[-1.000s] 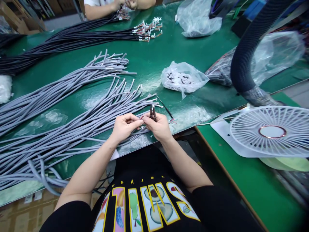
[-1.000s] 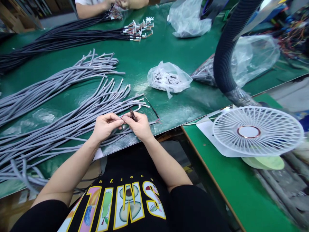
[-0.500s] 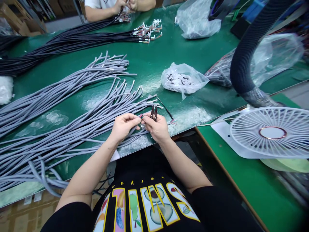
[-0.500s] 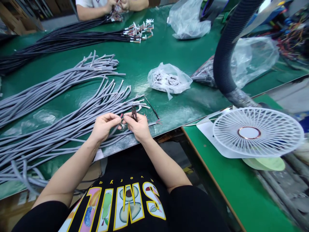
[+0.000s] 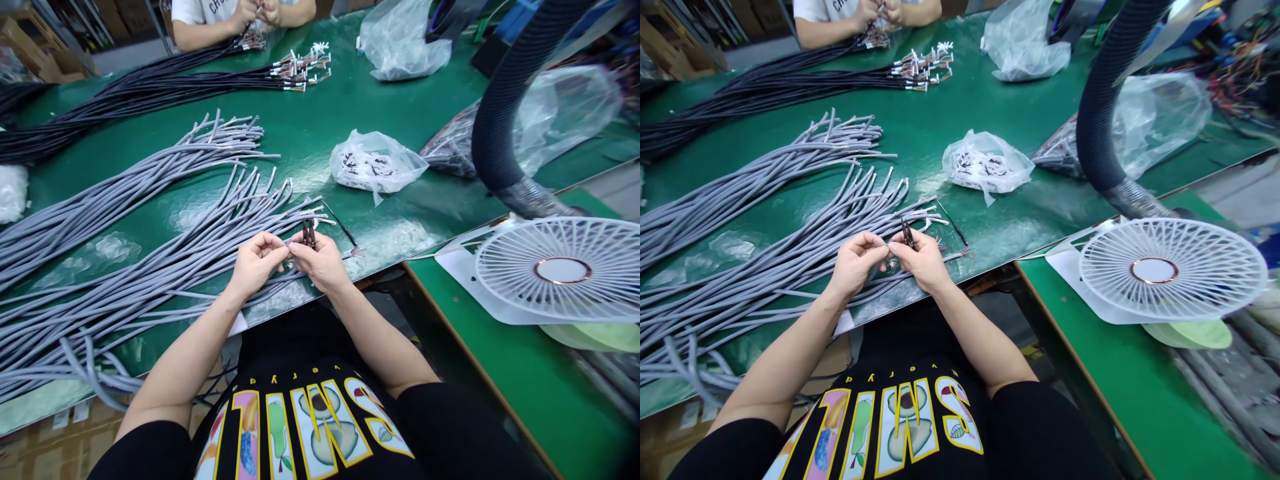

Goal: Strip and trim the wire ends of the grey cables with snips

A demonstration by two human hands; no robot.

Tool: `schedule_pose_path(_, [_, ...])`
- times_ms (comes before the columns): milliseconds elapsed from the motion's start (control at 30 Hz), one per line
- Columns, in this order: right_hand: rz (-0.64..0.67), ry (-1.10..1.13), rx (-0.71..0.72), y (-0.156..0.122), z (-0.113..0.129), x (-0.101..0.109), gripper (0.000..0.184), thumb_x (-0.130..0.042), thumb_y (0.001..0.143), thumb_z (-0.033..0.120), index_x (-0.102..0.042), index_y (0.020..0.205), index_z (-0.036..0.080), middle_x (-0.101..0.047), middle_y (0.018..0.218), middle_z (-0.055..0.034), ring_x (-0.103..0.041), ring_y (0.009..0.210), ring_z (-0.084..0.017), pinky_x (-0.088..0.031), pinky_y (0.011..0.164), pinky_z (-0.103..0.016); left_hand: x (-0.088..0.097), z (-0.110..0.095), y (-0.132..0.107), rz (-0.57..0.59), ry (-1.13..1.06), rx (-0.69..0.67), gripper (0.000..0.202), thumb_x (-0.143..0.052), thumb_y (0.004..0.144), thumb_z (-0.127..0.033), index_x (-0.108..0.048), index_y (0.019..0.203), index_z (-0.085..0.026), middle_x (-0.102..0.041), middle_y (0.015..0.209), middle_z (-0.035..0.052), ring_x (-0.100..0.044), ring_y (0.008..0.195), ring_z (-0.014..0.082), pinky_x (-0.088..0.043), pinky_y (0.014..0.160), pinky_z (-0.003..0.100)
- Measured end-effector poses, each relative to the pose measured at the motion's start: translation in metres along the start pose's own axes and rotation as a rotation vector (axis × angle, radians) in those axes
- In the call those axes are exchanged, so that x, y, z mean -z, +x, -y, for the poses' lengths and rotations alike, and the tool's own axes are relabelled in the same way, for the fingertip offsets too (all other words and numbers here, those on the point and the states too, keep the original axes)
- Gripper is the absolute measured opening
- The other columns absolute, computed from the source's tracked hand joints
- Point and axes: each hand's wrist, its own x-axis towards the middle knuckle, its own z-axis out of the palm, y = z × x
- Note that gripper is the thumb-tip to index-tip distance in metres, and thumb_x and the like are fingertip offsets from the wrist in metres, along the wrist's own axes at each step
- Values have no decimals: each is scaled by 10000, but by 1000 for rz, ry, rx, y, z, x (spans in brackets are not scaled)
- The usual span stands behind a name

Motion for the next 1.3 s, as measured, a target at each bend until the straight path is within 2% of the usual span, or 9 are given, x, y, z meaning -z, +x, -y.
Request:
schedule_pose_path(133, [14, 34, 12, 0, -3, -1, 328, -807, 634, 406, -600, 731, 170, -404, 428, 107, -268, 317, -15, -179, 366, -204, 2, 1, 1, 35, -33, -38, 302, -806, 652, -270, -597, 839, -159, -530, 590, -67, -489, 470, 40, -428, 472, 161])
schedule_pose_path(300, [-14, 47, 13, 2, -7, -3, 343, -802, 633, 407, -560, 744, 191, -389, 394, 125, -269, 299, -22, -212, 373, -203, 3, 5, 3, -2, -48, -48, 300, -800, 666, -330, -601, 801, -151, -572, 622, -39, -543, 507, 60, -462, 511, 184])
schedule_pose_path(433, [-35, 81, 1, 6, -10, -4, 325, -773, 647, 382, -533, 753, 191, -557, 494, 82, -284, 302, -13, -220, 367, -195, 2, 3, 5, -38, -106, -28, 342, -810, 637, -368, -565, 747, -156, -584, 635, -34, -582, 537, 79, -489, 544, 208])
schedule_pose_path(633, [-47, 54, 22, 9, -11, -1, 289, -750, 667, 369, -542, 746, 185, -598, 564, 56, -286, 324, -11, -230, 372, -197, 9, -11, 6, 132, -103, 36, 276, -795, 611, -276, -569, 716, -158, -586, 688, -22, -581, 555, 87, -506, 550, 224])
schedule_pose_path(800, [-4, -228, 199, 1, -4, -1, 237, -703, 739, 390, -577, 732, 190, -573, 604, 29, -373, 432, -53, -274, 422, -215, 12, -15, 4, 195, -97, 90, 208, -676, 699, -341, -604, 650, -152, -586, 736, 17, -581, 600, 121, -508, 559, 257])
schedule_pose_path(933, [-20, -509, 345, -4, 2, 2, 166, -639, 780, 329, -585, 711, 189, -527, 604, 30, -408, 524, -82, -334, 502, -230, 11, -15, 2, 167, 105, -12, 276, -707, 732, -349, -549, 608, -159, -539, 617, -9, -524, 587, 101, -446, 590, 228])
schedule_pose_path(1067, [-38, -652, 411, -2, 3, 8, 143, -607, 818, 310, -597, 749, 186, -515, 631, 34, -394, 539, -81, -336, 529, -232, 13, -17, 1, 91, 423, -32, 242, -745, 702, -355, -618, 772, -162, -589, 630, -23, -436, 501, 78, -331, 497, 212])
schedule_pose_path(1200, [-21, -737, 549, 2, 7, 9, 126, -598, 837, 275, -604, 759, 176, -530, 659, 31, -422, 572, -81, -362, 574, -234, 15, -26, 1, 207, 690, -21, 359, -552, 847, -450, -661, 708, -136, -518, 543, -29, -393, 488, 81, -277, 495, 225])
schedule_pose_path(1300, [14, -697, 559, 5, 10, 6, 107, -609, 829, 253, -608, 761, 170, -547, 671, 28, -451, 589, -81, -372, 579, -230, 17, -27, 1, 228, 739, 23, 425, -494, 871, -468, -637, 658, -130, -457, 482, -40, -408, 465, 81, -293, 496, 222])
